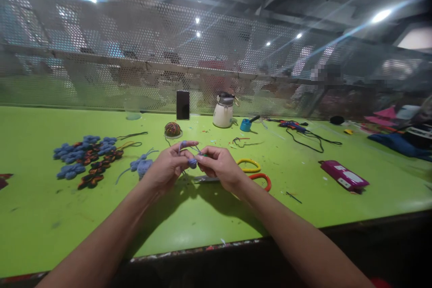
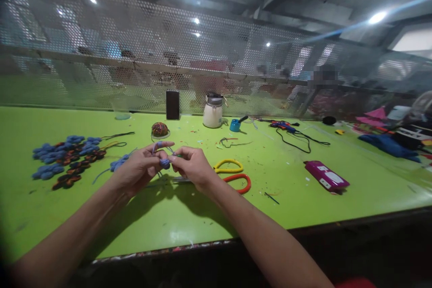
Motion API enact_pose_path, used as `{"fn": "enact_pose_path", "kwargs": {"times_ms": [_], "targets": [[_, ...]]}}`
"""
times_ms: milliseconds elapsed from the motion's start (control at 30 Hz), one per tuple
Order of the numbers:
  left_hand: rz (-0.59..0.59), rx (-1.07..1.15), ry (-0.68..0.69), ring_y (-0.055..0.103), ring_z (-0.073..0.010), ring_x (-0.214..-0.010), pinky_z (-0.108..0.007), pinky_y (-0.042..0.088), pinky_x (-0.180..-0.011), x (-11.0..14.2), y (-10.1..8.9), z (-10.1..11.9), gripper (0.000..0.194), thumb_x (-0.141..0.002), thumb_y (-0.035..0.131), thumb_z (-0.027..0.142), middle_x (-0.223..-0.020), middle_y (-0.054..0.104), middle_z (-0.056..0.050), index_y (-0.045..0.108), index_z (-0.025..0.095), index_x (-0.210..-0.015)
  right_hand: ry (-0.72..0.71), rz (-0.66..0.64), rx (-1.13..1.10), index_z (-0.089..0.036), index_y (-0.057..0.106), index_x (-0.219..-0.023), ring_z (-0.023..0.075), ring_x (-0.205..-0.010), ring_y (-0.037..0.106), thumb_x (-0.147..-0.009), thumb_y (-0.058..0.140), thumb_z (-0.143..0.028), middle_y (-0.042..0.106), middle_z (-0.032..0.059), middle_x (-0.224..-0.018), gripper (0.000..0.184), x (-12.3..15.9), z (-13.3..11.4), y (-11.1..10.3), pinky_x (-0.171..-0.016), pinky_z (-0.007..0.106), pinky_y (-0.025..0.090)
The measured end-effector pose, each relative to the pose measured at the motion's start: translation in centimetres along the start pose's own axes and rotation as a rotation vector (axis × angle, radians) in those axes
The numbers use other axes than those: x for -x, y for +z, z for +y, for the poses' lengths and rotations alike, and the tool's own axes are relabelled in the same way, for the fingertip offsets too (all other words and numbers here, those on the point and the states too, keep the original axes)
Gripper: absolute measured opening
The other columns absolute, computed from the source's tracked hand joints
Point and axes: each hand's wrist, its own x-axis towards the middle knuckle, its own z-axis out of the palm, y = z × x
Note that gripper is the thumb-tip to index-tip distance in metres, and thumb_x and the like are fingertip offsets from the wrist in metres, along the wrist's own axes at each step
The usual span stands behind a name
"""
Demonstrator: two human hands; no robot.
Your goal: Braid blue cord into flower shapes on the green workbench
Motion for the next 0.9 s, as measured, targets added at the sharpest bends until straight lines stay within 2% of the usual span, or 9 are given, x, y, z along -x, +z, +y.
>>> {"fn": "enact_pose_path", "kwargs": {"times_ms": [200,300,467,633,767,900], "targets": [[-0.052,0.079,-0.068,0.054,-0.0077,-0.062,-0.017,0.039,-0.054,0.3,-0.3,0.5,0.045,-0.065,0.064,0.004,-0.072,0.063,0.0,0.06,0.016,-0.108,-0.02,0.064,0.011,-0.014,0.053,-0.066,0.0031,-0.038,0.032,-0.068,0.067,-0.035,0.048,-0.0058,-0.048,0.025,0.0,-0.4,-0.2,-0.037,0.018,0.018],[-0.057,0.061,-0.075,0.053,-0.0065,-0.058,-0.016,0.037,-0.05,0.2,-0.5,0.7,0.051,-0.063,0.069,0.005,-0.074,0.064,0.0,0.058,0.017,-0.112,-0.056,0.036,0.003,-0.014,0.055,-0.07,0.0031,-0.038,0.032,-0.068,0.068,-0.034,0.049,-0.0054,-0.05,0.023,-0.2,-0.5,-0.8,-0.038,0.019,0.018],[0.002,-0.02,-0.025,0.054,-0.0077,-0.053,-0.016,0.032,-0.042,0.0,-0.4,0.4,0.051,-0.061,0.073,0.007,-0.068,0.065,-0.003,0.057,0.012,-0.108,-0.051,-0.062,0.045,-0.013,0.062,-0.081,0.0034,-0.04,0.033,-0.067,0.07,-0.032,0.05,-0.0049,-0.051,0.025,-0.2,-0.5,-1.7,-0.038,0.019,0.02],[0.106,-0.107,0.054,0.056,-0.0096,-0.054,-0.017,0.034,-0.04,0.1,0.3,0.5,0.049,-0.059,0.075,0.01,-0.067,0.065,-0.004,0.058,0.01,-0.105,-0.021,-0.108,0.119,-0.013,0.061,-0.079,0.0037,-0.039,0.035,-0.068,0.07,-0.034,0.053,-0.0038,-0.052,0.025,-0.1,-0.7,-1.9,-0.037,0.019,0.024],[0.143,-0.176,0.103,0.059,-0.0122,-0.054,-0.02,0.039,-0.041,0.3,0.6,0.8,0.047,-0.059,0.075,0.013,-0.067,0.066,-0.004,0.059,0.011,-0.103,-0.062,-0.022,0.183,-0.014,0.062,-0.078,0.0043,-0.04,0.036,-0.066,0.072,-0.033,0.05,-0.0052,-0.05,0.024,0.0,-0.7,-1.5,-0.038,0.019,0.025],[0.106,-0.189,0.115,0.061,-0.0144,-0.055,-0.023,0.044,-0.044,0.4,0.6,0.9,0.045,-0.06,0.075,0.013,-0.067,0.066,-0.003,0.06,0.012,-0.103,-0.118,0.025,0.202,-0.014,0.064,-0.075,0.0043,-0.042,0.034,-0.065,0.072,-0.028,0.051,-0.0043,-0.053,0.018,0.3,-0.9,-1.2,-0.038,0.019,0.022]]}}
